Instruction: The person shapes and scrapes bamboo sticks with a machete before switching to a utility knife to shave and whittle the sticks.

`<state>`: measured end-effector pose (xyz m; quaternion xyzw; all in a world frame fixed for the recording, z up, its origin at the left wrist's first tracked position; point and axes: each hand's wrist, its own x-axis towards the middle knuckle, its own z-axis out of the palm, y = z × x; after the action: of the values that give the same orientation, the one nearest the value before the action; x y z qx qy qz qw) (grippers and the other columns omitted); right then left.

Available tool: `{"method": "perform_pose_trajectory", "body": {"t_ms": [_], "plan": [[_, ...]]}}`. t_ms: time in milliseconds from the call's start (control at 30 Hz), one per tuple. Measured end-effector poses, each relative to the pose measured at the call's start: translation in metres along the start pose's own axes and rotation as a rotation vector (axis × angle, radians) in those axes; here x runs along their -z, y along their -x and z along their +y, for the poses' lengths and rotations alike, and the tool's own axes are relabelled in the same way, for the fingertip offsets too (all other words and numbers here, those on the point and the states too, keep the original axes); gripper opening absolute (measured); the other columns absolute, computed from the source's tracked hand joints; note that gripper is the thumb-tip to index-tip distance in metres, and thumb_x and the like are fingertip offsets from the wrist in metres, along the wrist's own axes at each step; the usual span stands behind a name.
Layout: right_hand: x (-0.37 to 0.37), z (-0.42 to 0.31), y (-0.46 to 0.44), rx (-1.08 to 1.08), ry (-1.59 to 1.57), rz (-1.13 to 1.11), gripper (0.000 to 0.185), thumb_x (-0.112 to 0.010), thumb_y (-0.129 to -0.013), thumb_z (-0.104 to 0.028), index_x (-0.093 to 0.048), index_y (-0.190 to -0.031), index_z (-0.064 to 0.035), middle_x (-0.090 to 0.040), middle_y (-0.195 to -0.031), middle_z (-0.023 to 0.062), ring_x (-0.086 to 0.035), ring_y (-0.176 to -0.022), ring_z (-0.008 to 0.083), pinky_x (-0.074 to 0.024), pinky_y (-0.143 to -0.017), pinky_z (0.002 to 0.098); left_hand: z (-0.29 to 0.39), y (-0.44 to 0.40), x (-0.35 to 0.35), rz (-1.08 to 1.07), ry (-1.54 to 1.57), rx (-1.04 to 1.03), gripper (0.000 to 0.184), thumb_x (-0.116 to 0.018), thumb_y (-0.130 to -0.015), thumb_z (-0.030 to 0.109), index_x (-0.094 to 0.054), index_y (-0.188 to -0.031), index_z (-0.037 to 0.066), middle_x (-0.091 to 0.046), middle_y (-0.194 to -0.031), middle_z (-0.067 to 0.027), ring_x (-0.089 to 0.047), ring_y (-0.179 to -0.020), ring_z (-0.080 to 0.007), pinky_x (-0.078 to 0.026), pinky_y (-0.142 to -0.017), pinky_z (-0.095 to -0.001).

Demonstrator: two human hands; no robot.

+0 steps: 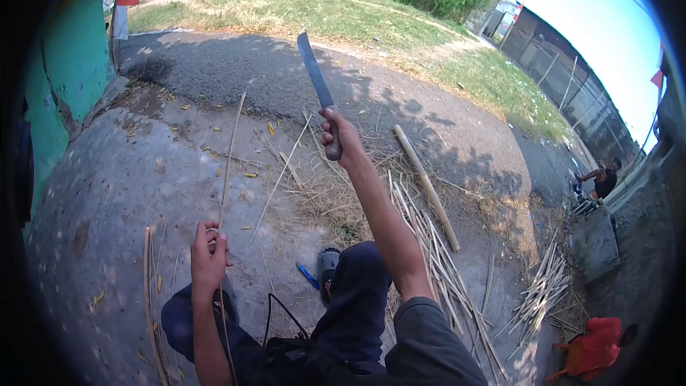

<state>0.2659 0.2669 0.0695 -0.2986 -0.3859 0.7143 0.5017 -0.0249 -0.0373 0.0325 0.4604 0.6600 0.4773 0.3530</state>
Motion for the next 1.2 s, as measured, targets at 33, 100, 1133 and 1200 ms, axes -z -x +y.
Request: {"method": "perform_pose_trajectory", "body": {"t_ms": [33,100,1133,1200], "plan": [[0.013,0.019,0.004,-0.075,-0.029,0.005,0.035,-0.062,-0.108,-0.032,-0.059,-0.125,-0.0015,-0.054,-0.078,-0.0020,-0.048,-0.056,0.0057,-0.0442,-0.053,0.0235,-0.007,-0.003,0.005,-0.081,0.076,-0.036,0.023,-0.052,-0.109,0.010,-0.052,-0.128,-0.002,-0.066,-0.080,-0.0081,-0.069,-0.062,-0.0133,-0.058,-0.058,-0.0287],[0.036,0.064,0.003,-0.242,-0.077,0.065,0.029,-0.061,-0.109,-0.029,-0.059,-0.116,-0.0017,-0.055,-0.078,-0.0020,-0.050,-0.056,0.0059,-0.0461,-0.051,0.0229,-0.013,-0.007,0.006,-0.155,0.235,0.010,0.021,-0.048,-0.111,0.011,-0.052,-0.128,0.000,-0.067,-0.086,-0.0094,-0.070,-0.065,-0.0154,-0.062,-0.062,-0.0317],[0.199,0.530,0.088,-0.838,0.117,0.322,0.029,-0.054,-0.108,-0.035,-0.056,-0.123,-0.0104,-0.067,-0.100,0.0131,-0.068,-0.085,0.0278,-0.0588,-0.074,0.0424,0.240,0.049,0.114,-0.119,-0.242,-0.366,0.028,-0.062,-0.099,0.004,-0.048,-0.123,0.002,-0.064,-0.099,-0.0135,-0.072,-0.081,-0.0287,-0.057,-0.061,-0.0383],[0.199,0.538,0.093,-0.876,0.180,0.292,0.028,-0.056,-0.106,-0.033,-0.057,-0.122,-0.0100,-0.067,-0.100,0.0131,-0.069,-0.087,0.0283,-0.0588,-0.076,0.0423,0.252,0.050,0.125,-0.213,-0.317,-0.196,0.034,-0.068,-0.095,0.006,-0.050,-0.124,0.000,-0.066,-0.101,-0.0151,-0.075,-0.085,-0.0297,-0.060,-0.062,-0.0375]]}}
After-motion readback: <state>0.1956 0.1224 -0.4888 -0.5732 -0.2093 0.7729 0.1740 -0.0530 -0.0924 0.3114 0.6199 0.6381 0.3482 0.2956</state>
